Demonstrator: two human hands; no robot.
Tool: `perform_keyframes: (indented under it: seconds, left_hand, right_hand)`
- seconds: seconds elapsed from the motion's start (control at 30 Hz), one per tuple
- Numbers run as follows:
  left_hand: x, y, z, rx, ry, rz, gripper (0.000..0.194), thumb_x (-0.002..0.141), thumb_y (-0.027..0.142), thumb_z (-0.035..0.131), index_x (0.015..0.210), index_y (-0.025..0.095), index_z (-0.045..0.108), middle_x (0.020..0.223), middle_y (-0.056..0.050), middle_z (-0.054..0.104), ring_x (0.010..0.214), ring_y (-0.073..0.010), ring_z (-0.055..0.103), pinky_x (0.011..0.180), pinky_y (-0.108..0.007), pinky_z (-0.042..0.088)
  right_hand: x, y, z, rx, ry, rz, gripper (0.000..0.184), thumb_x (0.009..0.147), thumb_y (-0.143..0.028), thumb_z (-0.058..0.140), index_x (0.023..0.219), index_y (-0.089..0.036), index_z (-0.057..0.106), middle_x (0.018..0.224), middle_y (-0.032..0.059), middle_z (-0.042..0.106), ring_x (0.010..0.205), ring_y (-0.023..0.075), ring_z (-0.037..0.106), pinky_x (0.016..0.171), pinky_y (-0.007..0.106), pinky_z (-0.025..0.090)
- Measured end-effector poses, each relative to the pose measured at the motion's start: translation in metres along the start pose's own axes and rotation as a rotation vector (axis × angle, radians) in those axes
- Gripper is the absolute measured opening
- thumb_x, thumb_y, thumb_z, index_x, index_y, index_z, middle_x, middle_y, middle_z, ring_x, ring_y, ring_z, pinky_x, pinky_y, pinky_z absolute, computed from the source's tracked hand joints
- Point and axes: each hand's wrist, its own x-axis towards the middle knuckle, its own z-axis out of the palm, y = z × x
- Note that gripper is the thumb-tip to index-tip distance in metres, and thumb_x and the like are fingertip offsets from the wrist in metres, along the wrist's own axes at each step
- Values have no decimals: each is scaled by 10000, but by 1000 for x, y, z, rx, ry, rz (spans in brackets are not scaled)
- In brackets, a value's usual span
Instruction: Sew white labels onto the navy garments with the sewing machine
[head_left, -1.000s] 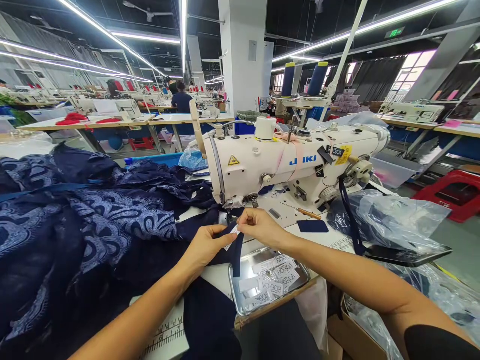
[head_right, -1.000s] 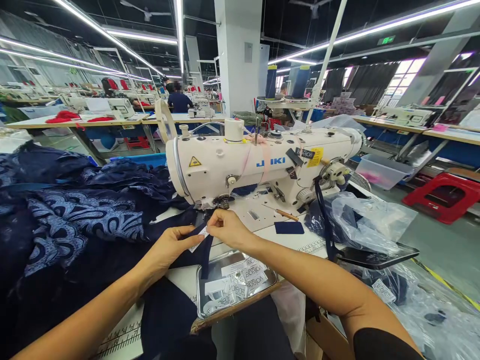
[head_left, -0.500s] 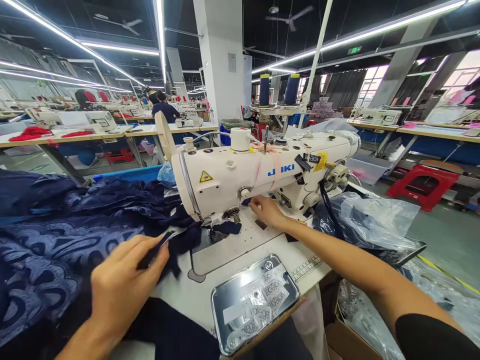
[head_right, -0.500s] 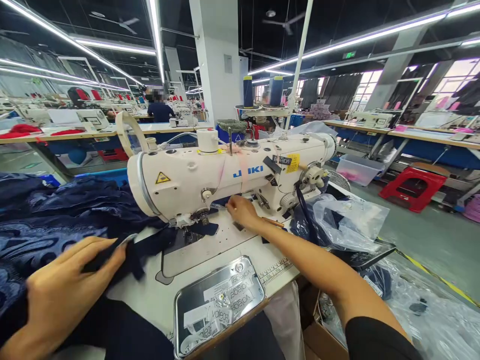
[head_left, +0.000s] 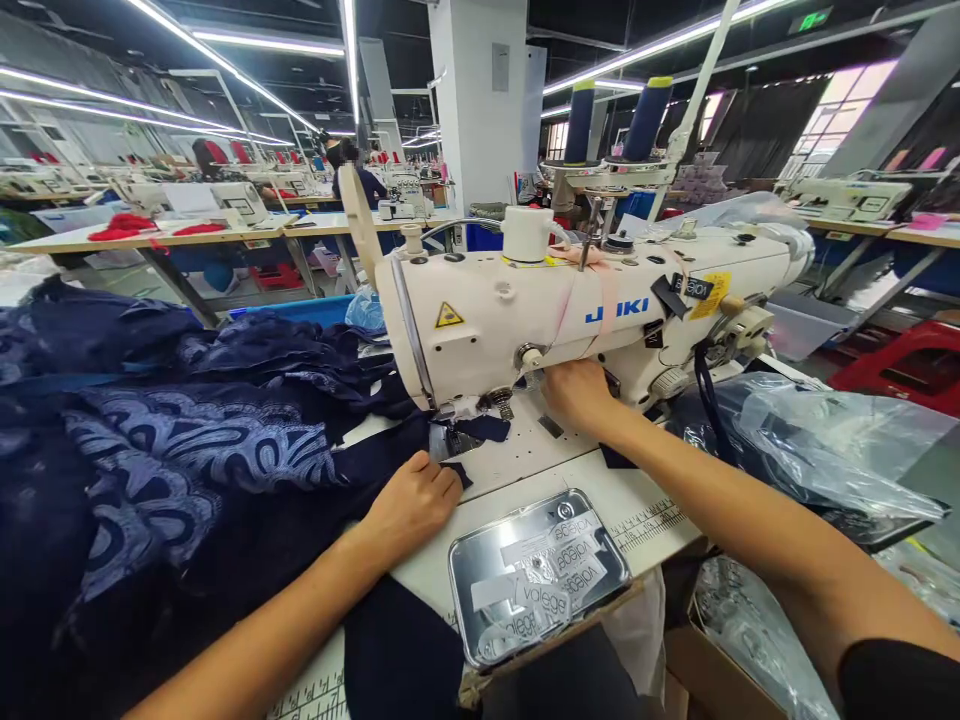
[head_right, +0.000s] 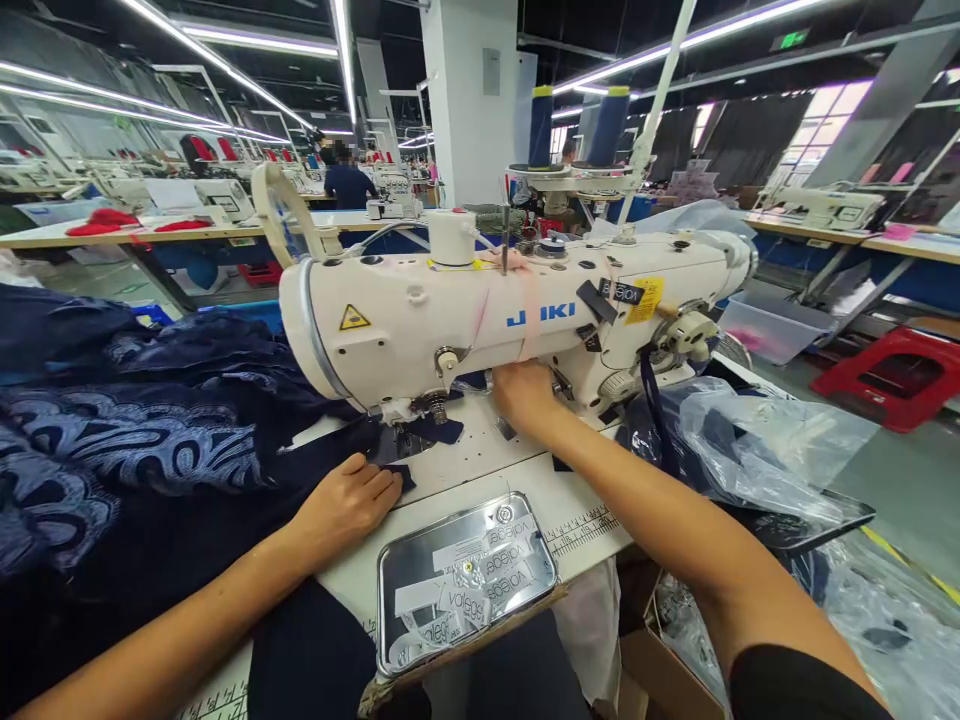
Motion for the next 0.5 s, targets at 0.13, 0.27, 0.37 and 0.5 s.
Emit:
perform_keyframes:
  seconds: [0.13,0.27,0.37,0.5]
  left_hand:
    - [1,2,-1,-7,-23,-11,307,815,5,329,633,136,539,570,-48,543,498,-149,446,546,-311,282]
    - [-1,6,-3,59,-16,-8,300,795,-8,349,607,131,538,535,-43,531,477,-148,447,547,-309,280]
    - [-6,6,-7,113,-10,-14,295,787,-6,357,592,127,533,523,-39,528,468,-149,457,550,-309,275]
    - [-11,6,-9,138,-11,-20,264,778,4,381,597,125,530,519,-29,530,456,-147,470,545,-305,268]
  right_hand:
    - [-45,-22,-9,-278,54,-435,214,790,-46,375,758,-100,580,746,140,595,720,224,536,747,394,402]
    - [-47,-21,1,-319,133,-974,290,865,-79,313,763,-146,575,886,85,596,824,177,511,933,383,328]
    - [-36,-15,8,-312,154,-990,264,862,-82,337,820,-148,588,1023,82,571,924,181,484,971,412,286]
    - [-39,-33,15,-160,135,-747,204,838,-103,391,864,-146,589,952,74,591,876,189,493,911,413,320]
